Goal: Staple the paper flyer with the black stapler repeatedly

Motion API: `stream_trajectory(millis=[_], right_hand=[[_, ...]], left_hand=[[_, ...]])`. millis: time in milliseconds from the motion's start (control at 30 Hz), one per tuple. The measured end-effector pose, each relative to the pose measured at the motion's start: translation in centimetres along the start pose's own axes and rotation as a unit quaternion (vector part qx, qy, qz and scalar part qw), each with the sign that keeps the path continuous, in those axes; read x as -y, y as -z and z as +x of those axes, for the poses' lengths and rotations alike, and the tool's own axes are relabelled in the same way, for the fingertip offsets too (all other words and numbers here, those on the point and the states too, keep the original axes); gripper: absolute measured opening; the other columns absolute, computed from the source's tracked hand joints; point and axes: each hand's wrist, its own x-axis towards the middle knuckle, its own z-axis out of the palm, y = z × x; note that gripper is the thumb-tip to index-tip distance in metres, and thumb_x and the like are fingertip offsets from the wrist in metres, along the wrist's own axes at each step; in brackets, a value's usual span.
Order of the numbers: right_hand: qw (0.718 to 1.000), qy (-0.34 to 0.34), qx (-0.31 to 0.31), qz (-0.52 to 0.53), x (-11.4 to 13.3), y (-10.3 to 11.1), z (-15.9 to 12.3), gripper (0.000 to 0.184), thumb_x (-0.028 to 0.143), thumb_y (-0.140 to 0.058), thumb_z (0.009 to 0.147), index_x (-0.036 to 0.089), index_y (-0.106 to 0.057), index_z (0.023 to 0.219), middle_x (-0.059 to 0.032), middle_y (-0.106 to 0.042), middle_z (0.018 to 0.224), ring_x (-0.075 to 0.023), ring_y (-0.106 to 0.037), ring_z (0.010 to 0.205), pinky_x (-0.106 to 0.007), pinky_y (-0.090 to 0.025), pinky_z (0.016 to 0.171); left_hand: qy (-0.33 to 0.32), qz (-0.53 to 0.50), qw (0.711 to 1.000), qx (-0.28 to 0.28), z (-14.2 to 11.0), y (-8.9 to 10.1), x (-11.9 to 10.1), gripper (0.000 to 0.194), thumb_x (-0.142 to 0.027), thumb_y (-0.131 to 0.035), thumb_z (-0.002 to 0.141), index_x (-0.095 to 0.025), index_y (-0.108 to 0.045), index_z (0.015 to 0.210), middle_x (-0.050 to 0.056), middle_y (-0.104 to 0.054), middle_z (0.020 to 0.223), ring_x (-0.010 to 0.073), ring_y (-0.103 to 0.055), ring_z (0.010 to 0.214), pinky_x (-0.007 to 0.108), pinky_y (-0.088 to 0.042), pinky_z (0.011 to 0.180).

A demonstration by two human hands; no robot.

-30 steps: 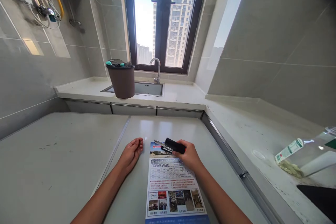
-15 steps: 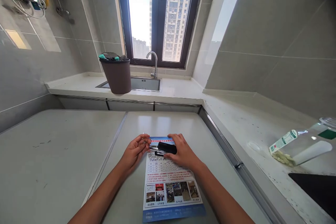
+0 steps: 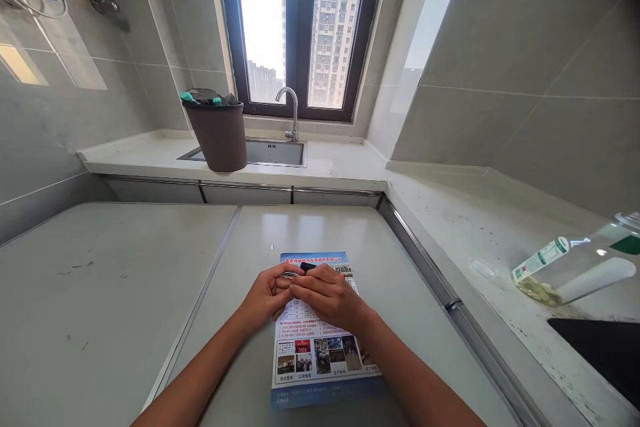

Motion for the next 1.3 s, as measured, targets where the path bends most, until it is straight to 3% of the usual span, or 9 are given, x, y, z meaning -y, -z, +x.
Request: stream_trajectory(millis=[133, 267, 400, 533, 600, 667, 833, 1100, 1300], right_hand=[[1.0, 0.005, -0.007, -0.01, -0.1, 0.1, -0.2, 0.029, 0.014, -0.051, 0.103, 0.027, -0.062, 0.126, -0.0015, -0.074, 0.114, -0.0179, -0.063, 0.095, -0.035, -0.05, 0.084], [0.997, -0.041, -0.06, 0.003, -1.8, 1.0, -1.0, 0.035, 0.013, -0.048, 0.103, 0.027, -0.061, 0.132, -0.0032, -0.074, 0.116, -0.0194, -0.064, 0.097, -0.038, -0.051, 0.085], [0.973, -0.189, -0.131, 0.005, -5.6, 2.2, -3.2, 0.03, 0.017, -0.046, 0.103, 0.028, -0.069, 0.119, -0.004, -0.075, 0.108, -0.0227, -0.063, 0.094, -0.042, -0.052, 0.085], [0.903, -0.371, -0.216, -0.022, -9.1, 2.3, -5.8, 0.021, 0.034, -0.057, 0.098, 0.024, -0.073, 0.107, -0.0079, -0.074, 0.099, -0.0266, -0.061, 0.092, -0.042, -0.052, 0.08], [0.863, -0.446, -0.236, -0.022, -10.1, 1.9, -6.8, 0.026, 0.042, -0.06, 0.094, 0.022, -0.073, 0.106, -0.0094, -0.073, 0.096, -0.0266, -0.061, 0.087, -0.042, -0.052, 0.078], [0.845, -0.488, -0.221, -0.005, -10.7, 1.2, -7.5, 0.028, 0.044, -0.061, 0.091, 0.021, -0.073, 0.102, -0.0086, -0.072, 0.091, -0.0252, -0.061, 0.082, -0.041, -0.051, 0.079], [0.85, -0.493, -0.182, 0.03, -11.4, 0.1, -7.8, 0.024, 0.041, -0.059, 0.09, 0.022, -0.073, 0.091, -0.006, -0.072, 0.084, -0.0219, -0.063, 0.075, -0.036, -0.05, 0.077], [0.848, -0.504, -0.164, 0.02, -11.8, -0.2, -8.0, 0.021, 0.041, -0.064, 0.084, 0.023, -0.075, 0.086, -0.0045, -0.074, 0.083, -0.0226, -0.062, 0.077, -0.035, -0.049, 0.078], [0.832, -0.535, -0.148, -0.013, -12.5, -0.5, -8.8, 0.026, 0.041, -0.065, 0.08, 0.02, -0.078, 0.082, -0.0078, -0.071, 0.079, -0.025, -0.063, 0.076, -0.037, -0.047, 0.075]], left_hand=[[-0.003, 0.004, 1.0, -0.004, -0.1, -0.3, -0.4, 0.044, -0.044, -0.079, 0.084, -0.017, -0.061, 0.115, -0.003, -0.062, 0.06, 0.0043, -0.038, 0.034, 0.017, -0.027, 0.035], [-0.036, 0.021, 0.997, -0.072, -0.3, -0.6, -1.0, 0.045, -0.046, -0.076, 0.086, -0.019, -0.06, 0.118, 0.007, -0.076, 0.086, 0.0038, -0.038, 0.035, 0.019, -0.029, 0.035], [-0.107, 0.149, 0.959, -0.216, -0.1, 1.6, -1.1, 0.027, -0.046, -0.063, 0.095, -0.021, -0.062, 0.106, 0.005, -0.076, 0.087, 0.0096, -0.049, 0.045, 0.023, -0.043, 0.048], [-0.102, 0.385, 0.881, -0.256, 0.4, 6.1, -0.1, 0.018, -0.039, -0.063, 0.092, -0.024, -0.07, 0.1, 0.006, -0.074, 0.094, 0.0229, -0.067, 0.082, 0.033, -0.053, 0.082], [-0.105, 0.473, 0.842, -0.237, 0.7, 7.9, 0.8, 0.026, -0.036, -0.057, 0.093, -0.022, -0.07, 0.111, 0.01, -0.072, 0.114, 0.0284, -0.065, 0.105, 0.04, -0.049, 0.099], [-0.101, 0.536, 0.815, -0.195, 1.1, 8.8, 1.7, 0.035, -0.031, -0.051, 0.094, -0.021, -0.067, 0.124, 0.011, -0.064, 0.134, 0.03, -0.057, 0.125, 0.046, -0.042, 0.11], [-0.077, 0.614, 0.777, -0.117, 1.5, 8.8, 3.3, 0.056, -0.017, -0.045, 0.094, -0.028, -0.052, 0.148, 0.006, -0.041, 0.161, 0.0298, -0.04, 0.145, 0.051, -0.029, 0.12], [-0.036, 0.617, 0.783, -0.074, 1.8, 8.7, 3.8, 0.063, -0.011, -0.04, 0.094, -0.037, -0.047, 0.151, 0.002, -0.041, 0.16, 0.0337, -0.03, 0.151, 0.064, -0.017, 0.119], [-0.064, 0.639, 0.76, -0.102, 1.9, 8.0, 3.1, 0.05, -0.013, -0.042, 0.094, -0.027, -0.061, 0.138, 0.007, -0.056, 0.149, 0.0331, -0.046, 0.138, 0.054, -0.03, 0.114]])
